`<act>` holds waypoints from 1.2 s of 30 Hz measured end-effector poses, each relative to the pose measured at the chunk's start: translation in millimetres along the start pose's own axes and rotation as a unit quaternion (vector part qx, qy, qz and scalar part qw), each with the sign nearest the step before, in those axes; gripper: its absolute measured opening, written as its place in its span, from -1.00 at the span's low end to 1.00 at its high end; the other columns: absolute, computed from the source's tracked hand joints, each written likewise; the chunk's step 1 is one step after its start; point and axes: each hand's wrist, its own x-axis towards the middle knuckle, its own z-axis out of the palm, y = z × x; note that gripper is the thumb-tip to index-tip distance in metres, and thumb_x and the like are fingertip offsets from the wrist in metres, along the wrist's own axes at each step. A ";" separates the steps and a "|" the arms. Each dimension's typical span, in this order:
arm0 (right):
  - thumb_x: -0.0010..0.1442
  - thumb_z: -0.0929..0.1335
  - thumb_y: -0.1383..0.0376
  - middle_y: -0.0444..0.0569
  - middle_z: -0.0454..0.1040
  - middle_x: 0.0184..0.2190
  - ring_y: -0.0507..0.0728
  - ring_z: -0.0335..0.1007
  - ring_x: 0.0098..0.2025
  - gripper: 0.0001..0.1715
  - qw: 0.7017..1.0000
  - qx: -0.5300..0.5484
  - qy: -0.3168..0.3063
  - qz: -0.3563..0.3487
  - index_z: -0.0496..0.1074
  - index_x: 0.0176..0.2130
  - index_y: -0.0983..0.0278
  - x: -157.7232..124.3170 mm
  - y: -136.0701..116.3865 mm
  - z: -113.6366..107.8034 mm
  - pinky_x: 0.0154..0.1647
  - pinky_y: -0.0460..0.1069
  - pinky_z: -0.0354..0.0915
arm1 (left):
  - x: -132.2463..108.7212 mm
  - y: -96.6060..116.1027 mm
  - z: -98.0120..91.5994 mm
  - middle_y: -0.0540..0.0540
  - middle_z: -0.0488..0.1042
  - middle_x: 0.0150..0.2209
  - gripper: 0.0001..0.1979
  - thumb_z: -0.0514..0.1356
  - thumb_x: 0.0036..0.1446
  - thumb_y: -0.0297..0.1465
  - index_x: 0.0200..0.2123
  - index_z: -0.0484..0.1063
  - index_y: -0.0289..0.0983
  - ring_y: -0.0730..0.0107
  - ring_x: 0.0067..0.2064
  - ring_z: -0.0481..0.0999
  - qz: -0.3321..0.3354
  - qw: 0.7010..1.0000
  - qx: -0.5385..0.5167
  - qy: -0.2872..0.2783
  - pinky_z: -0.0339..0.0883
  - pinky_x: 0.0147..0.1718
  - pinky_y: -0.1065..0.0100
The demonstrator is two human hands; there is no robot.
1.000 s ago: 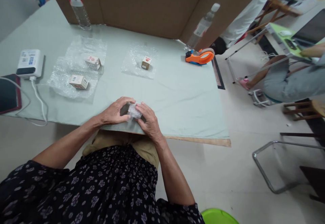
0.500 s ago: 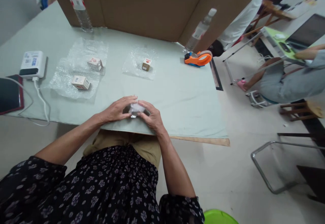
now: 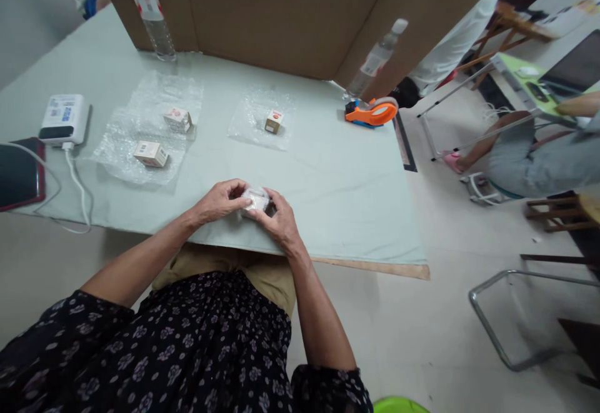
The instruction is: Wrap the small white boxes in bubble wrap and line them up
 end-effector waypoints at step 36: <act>0.21 0.33 0.28 -0.06 0.62 -0.22 0.22 0.50 -0.08 -0.86 0.979 -0.178 0.032 -0.092 0.51 -0.29 0.16 10.5 -26.8 -7.0 0.09 0.17 0.23 | 0.6 -16.8 10.3 -0.27 0.41 0.17 -0.39 0.14 0.24 -0.25 0.31 0.18 -0.34 0.15 0.12 0.44 0.061 0.996 -0.070 -0.018 0.27 0.17 0.14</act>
